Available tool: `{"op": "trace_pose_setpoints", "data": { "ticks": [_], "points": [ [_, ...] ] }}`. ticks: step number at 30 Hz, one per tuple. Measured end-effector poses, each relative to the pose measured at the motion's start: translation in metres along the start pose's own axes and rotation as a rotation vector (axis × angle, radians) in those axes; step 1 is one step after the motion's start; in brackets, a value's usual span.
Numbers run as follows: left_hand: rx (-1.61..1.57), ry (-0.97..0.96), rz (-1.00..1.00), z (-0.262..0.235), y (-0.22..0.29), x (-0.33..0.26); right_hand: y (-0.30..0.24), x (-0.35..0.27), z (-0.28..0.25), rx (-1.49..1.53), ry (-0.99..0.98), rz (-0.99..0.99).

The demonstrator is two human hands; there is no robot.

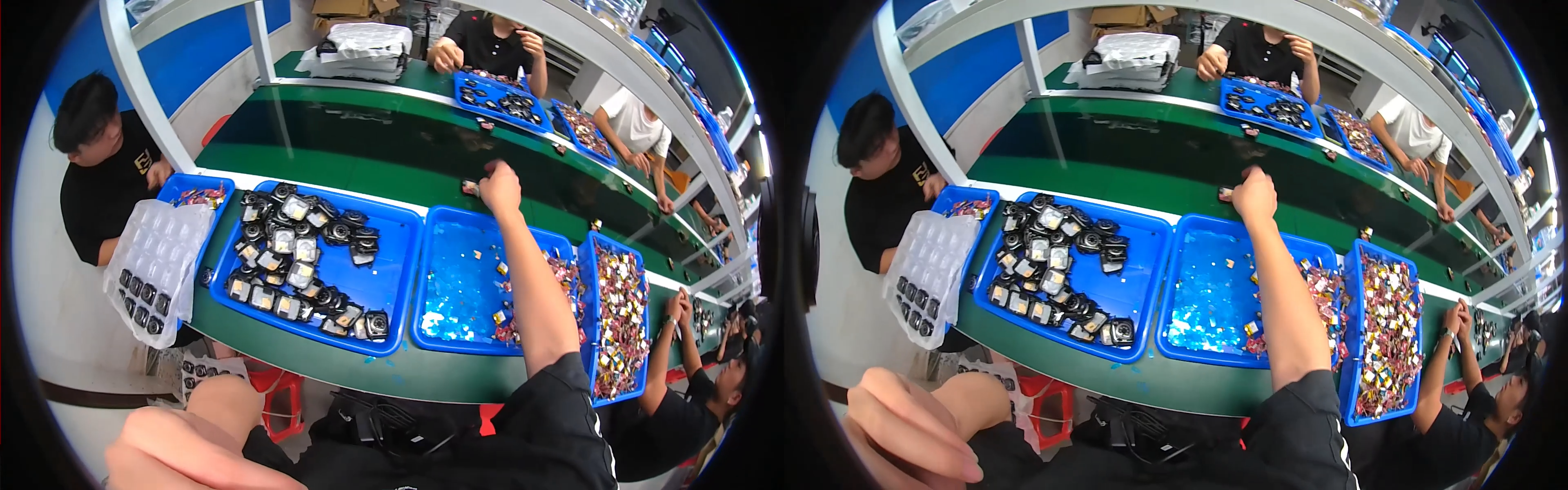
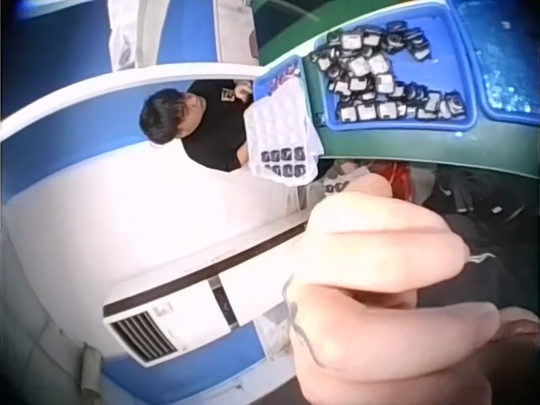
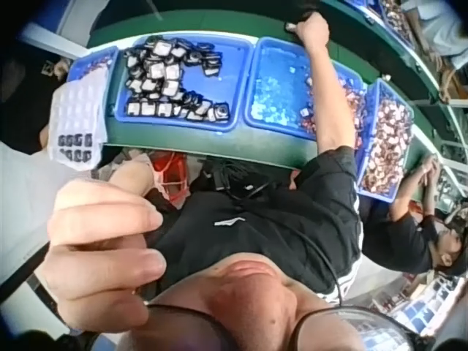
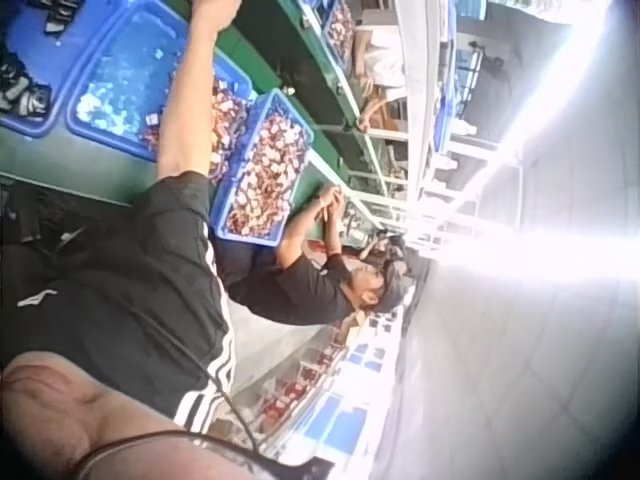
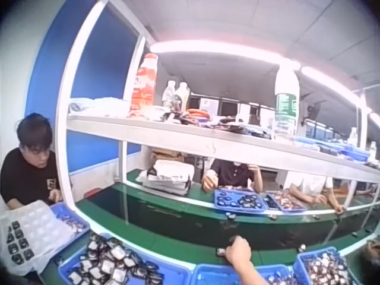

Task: Assemble small electronic components by manually fitting plastic and metallic parts into a housing tray.

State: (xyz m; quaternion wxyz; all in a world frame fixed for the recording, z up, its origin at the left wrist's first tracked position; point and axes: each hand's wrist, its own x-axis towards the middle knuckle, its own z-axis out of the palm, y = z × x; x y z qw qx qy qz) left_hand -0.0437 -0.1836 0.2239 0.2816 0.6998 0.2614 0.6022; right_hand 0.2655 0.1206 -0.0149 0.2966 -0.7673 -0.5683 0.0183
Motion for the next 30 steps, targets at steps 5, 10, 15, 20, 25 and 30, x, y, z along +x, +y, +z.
{"op": "trace_pose_setpoints", "data": {
  "ticks": [5, 10, 15, 20, 25, 30],
  "points": [
    [0.118, -0.378, 0.340, -0.034, -0.009, 0.005, -0.100, -0.082, -0.008, 0.355, -0.382, -0.706],
    [-0.110, -0.109, 0.654, -0.036, -0.089, 0.010, -0.122, -0.130, 0.011, 0.133, -0.527, -0.786],
    [0.293, 0.048, -0.355, -0.021, -0.184, -0.007, -0.114, -0.138, -0.003, 0.166, -0.440, -0.686],
    [0.233, -0.094, -0.538, 0.014, -0.268, -0.046, -0.105, -0.154, -0.032, 0.714, -0.244, -0.352],
    [-0.373, -0.189, -0.790, 0.052, -0.263, -0.036, -0.082, -0.170, -0.067, 0.943, -0.323, -0.096],
    [-0.726, -0.118, -0.907, 0.098, -0.244, -0.037, -0.047, -0.170, -0.083, 0.773, -0.256, -0.075]
  ]
}}
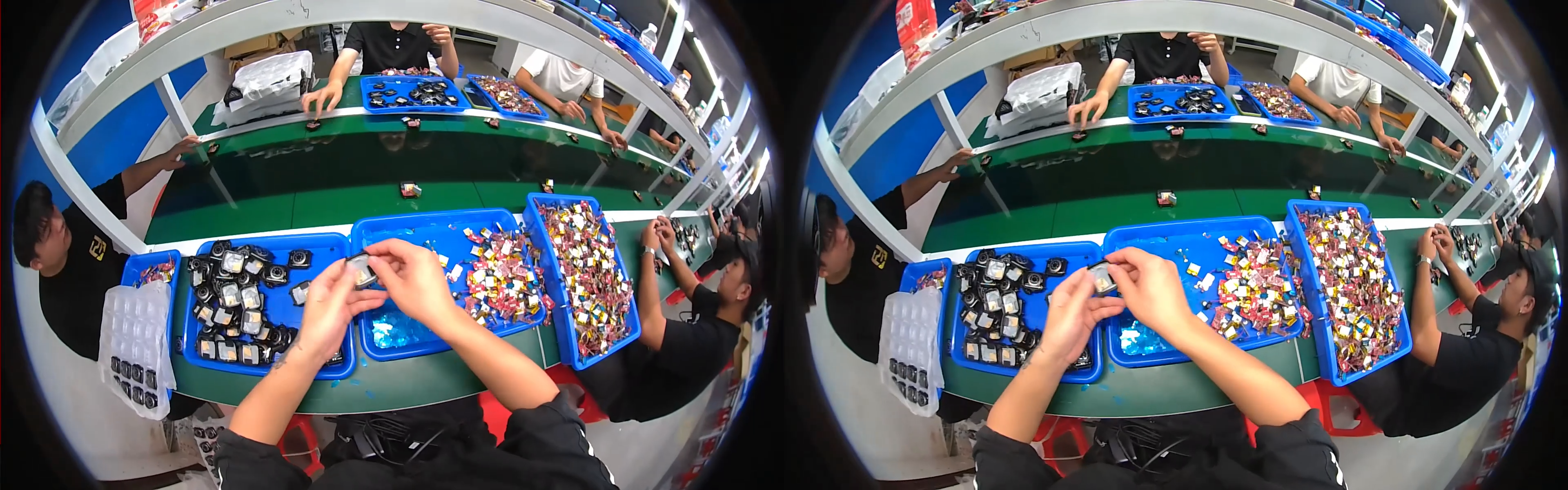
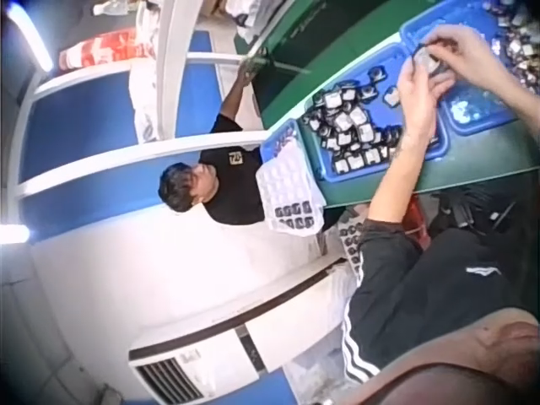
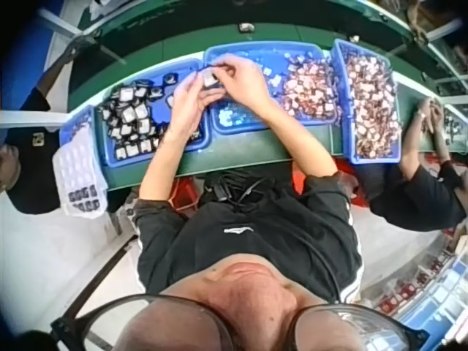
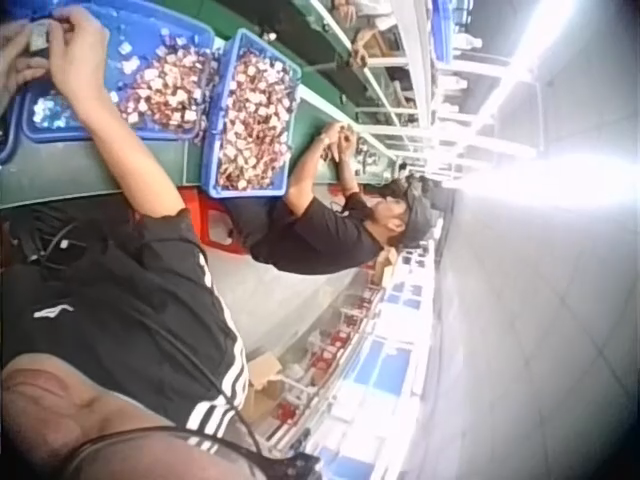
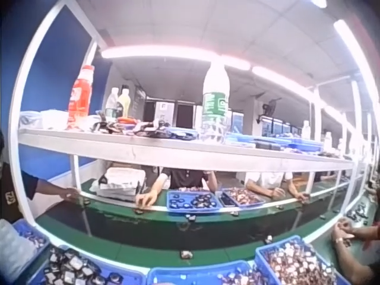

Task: Assemble small electronic components by manually fitting plastic and metallic parts into a housing tray.

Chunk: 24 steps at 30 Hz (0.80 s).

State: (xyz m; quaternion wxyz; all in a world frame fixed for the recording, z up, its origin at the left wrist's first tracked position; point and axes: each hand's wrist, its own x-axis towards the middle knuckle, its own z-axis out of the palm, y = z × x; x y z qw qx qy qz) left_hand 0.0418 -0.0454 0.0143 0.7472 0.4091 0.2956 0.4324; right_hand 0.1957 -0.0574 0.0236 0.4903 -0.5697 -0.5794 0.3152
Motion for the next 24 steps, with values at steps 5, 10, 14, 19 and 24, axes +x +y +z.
{"op": "trace_pose_setpoints", "data": {
  "ticks": [5, 10, 14, 19, 24],
  "points": [
    [-0.028, 0.010, -0.094, 0.000, -0.010, 0.009, 0.033, -0.007, -0.081, -0.789, 0.175, -0.166],
    [-0.002, -0.016, -0.063, 0.006, -0.008, 0.017, 0.076, -0.018, -0.129, -0.840, -0.036, -0.129],
    [0.083, -0.079, -0.057, 0.000, -0.012, 0.016, 0.043, -0.022, -0.119, -0.675, 0.113, -0.047],
    [0.599, -0.238, 0.269, -0.007, -0.019, 0.010, -0.001, -0.034, -0.085, -0.318, -0.076, -0.127],
    [0.750, -0.260, 0.224, 0.007, -0.015, -0.001, -0.022, -0.041, -0.062, 0.093, -0.088, 0.050]
  ]
}}
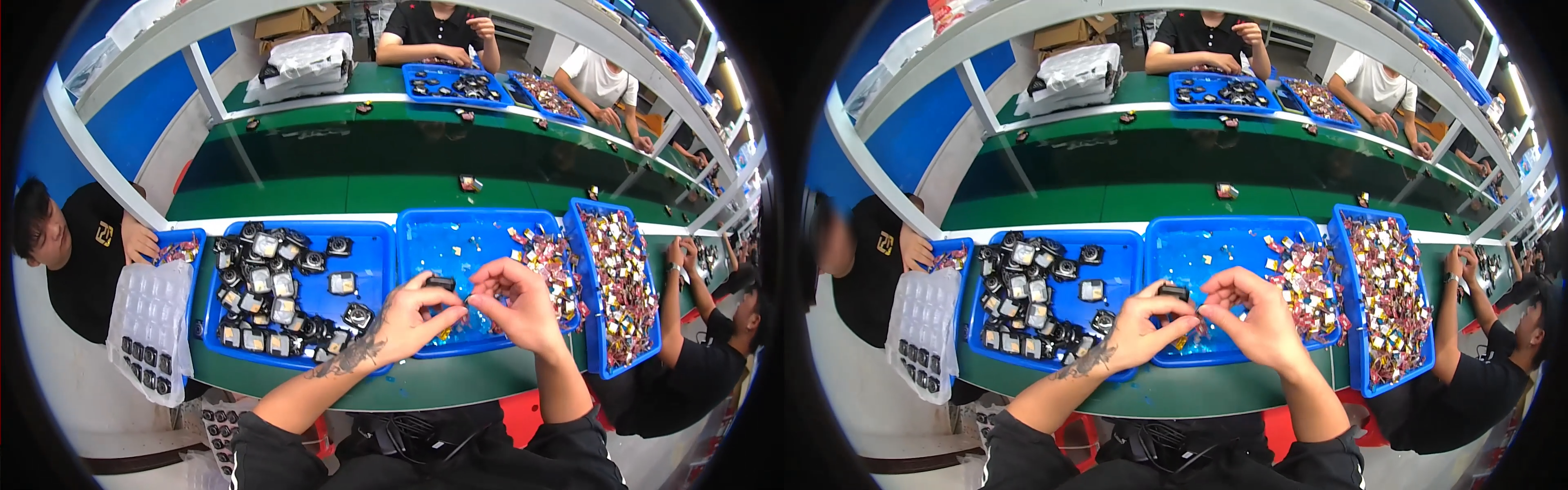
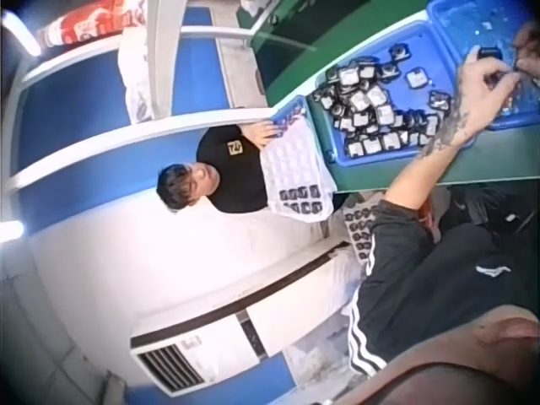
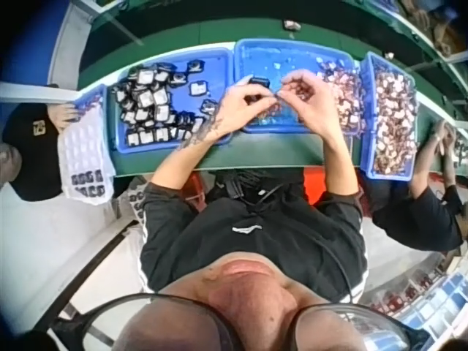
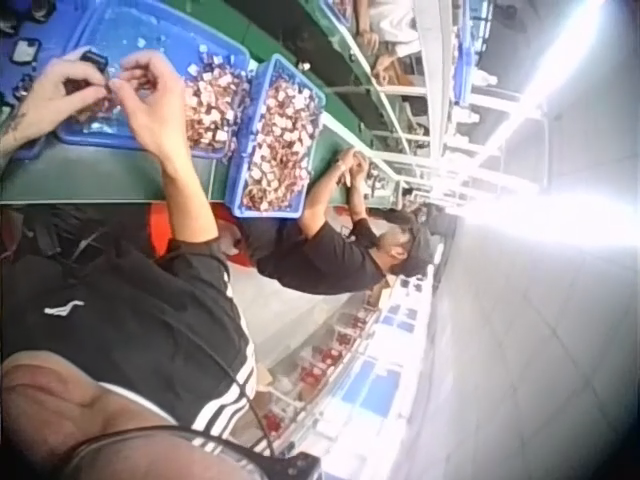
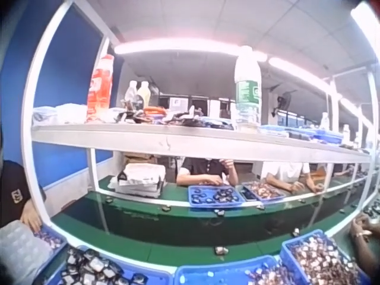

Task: Assemble small electronic components by manually fitting plastic and metallic parts into a housing tray.

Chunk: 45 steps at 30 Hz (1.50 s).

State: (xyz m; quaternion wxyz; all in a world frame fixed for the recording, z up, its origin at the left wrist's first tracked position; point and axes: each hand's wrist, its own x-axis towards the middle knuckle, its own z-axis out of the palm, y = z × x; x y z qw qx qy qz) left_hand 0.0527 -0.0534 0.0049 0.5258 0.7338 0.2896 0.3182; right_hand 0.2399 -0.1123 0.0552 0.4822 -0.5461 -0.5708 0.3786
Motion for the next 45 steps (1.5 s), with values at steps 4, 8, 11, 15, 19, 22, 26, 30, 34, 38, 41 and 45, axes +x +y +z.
{"op": "trace_pose_setpoints", "data": {
  "ticks": [4, 8, 11, 15, 19, 22, 26, 30, 34, 38, 41, 45],
  "points": [
    [-0.028, 0.023, -0.017, 0.003, 0.001, -0.009, 0.017, -0.002, 0.005, 0.073, -0.066, 0.083],
    [-0.085, 0.107, 0.053, 0.014, -0.010, -0.004, 0.028, -0.005, 0.008, -0.143, -0.044, -0.034],
    [0.023, 0.146, -0.040, 0.008, -0.012, -0.004, 0.031, -0.002, 0.024, -0.568, 0.150, -0.467],
    [-0.152, 0.221, -0.095, -0.005, -0.018, -0.008, 0.020, -0.009, 0.042, -0.402, 0.008, -0.404],
    [-0.281, 0.221, -0.253, 0.002, 0.002, 0.000, 0.043, -0.011, 0.018, -0.344, 0.053, -0.310],
    [-0.445, 0.086, -0.284, -0.001, -0.003, 0.003, 0.056, -0.003, 0.000, -0.475, 0.081, -0.265],
    [-0.605, -0.089, -0.324, -0.001, -0.006, 0.003, 0.037, -0.003, 0.009, 0.085, -0.087, -0.062],
    [-0.582, -0.156, -0.303, -0.009, -0.007, -0.005, 0.046, 0.000, 0.016, 0.330, -0.141, -0.037],
    [-0.494, 0.067, -0.172, -0.002, 0.001, -0.003, 0.047, -0.003, 0.007, 0.456, -0.064, -0.092],
    [-0.470, 0.274, 0.034, -0.002, -0.010, 0.000, 0.049, -0.008, 0.015, 0.274, -0.197, -0.060],
    [-0.349, 0.248, 0.039, 0.004, -0.016, -0.003, 0.044, -0.017, 0.039, 0.389, -0.235, 0.049],
    [0.211, 0.409, 0.328, 0.015, -0.017, 0.006, 0.050, -0.020, 0.033, 0.514, 0.016, 0.108]
  ]
}}
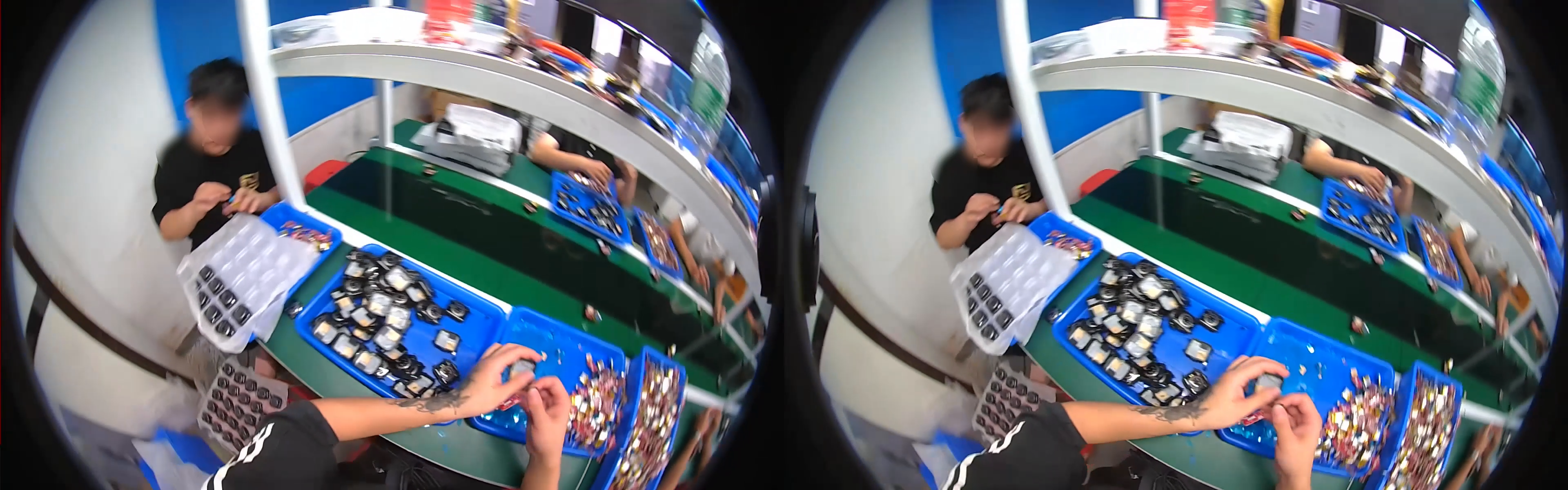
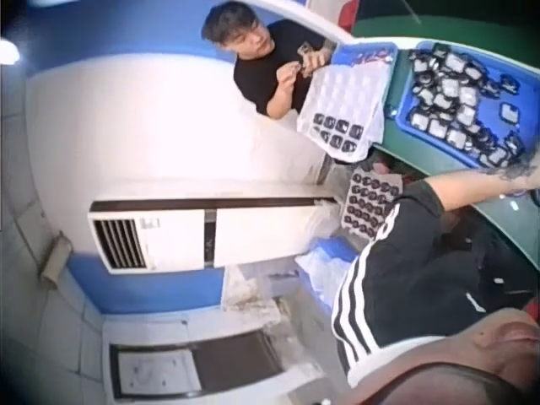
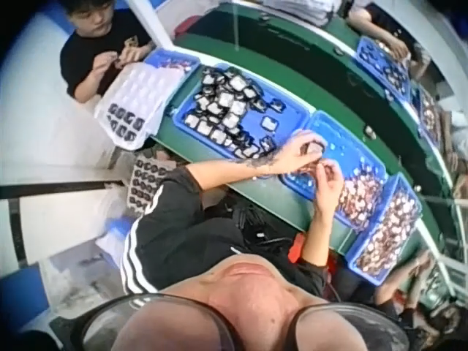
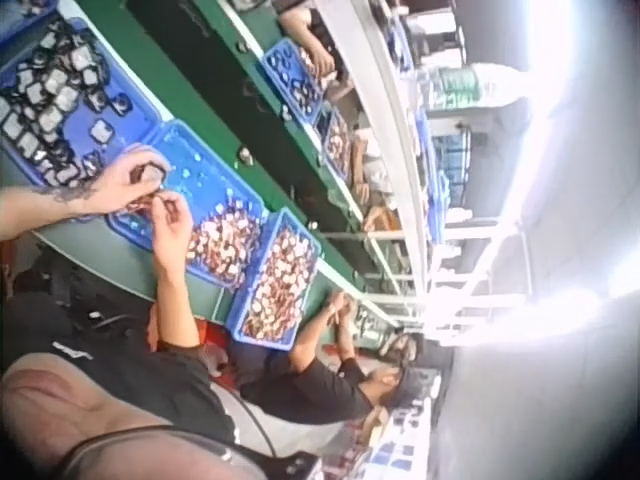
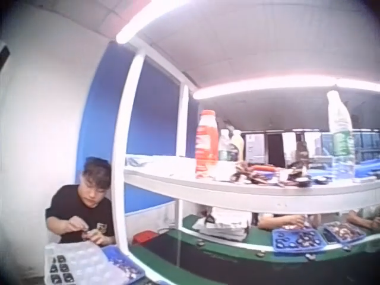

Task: Assemble small electronic components by manually fitting plastic and metallic parts into a housing tray.

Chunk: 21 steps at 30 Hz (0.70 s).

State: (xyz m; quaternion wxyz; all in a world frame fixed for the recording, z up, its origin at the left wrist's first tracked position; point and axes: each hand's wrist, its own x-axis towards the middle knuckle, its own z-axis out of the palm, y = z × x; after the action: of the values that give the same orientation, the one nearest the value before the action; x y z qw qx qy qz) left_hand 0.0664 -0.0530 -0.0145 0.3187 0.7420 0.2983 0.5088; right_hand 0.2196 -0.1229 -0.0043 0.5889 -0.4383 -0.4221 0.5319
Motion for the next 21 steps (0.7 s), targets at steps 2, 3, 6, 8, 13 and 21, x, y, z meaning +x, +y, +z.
{"op": "trace_pose_setpoints", "data": {
  "ticks": [2, 3, 6, 8, 13, 21],
  "points": [
    [-0.375, -0.060, -0.278, -0.001, -0.001, -0.002, 0.002, 0.001, 0.007, 0.036, 0.044, -0.032],
    [-0.353, -0.091, -0.276, -0.008, -0.003, -0.001, 0.001, 0.001, 0.008, -0.031, 0.044, -0.045],
    [-0.196, -0.269, -0.343, -0.033, 0.000, 0.010, -0.004, 0.002, 0.012, -0.154, 0.040, -0.071],
    [-0.170, -0.272, -0.291, -0.043, 0.012, 0.012, 0.003, 0.004, -0.001, -0.310, 0.037, -0.156],
    [-0.126, -0.113, -0.062, -0.036, 0.006, 0.011, 0.007, 0.007, -0.024, -0.406, 0.232, -0.249],
    [-0.975, -0.035, -0.552, -0.003, -0.011, -0.007, -0.023, -0.004, 0.022, -0.410, 0.065, -0.156]
  ]
}}
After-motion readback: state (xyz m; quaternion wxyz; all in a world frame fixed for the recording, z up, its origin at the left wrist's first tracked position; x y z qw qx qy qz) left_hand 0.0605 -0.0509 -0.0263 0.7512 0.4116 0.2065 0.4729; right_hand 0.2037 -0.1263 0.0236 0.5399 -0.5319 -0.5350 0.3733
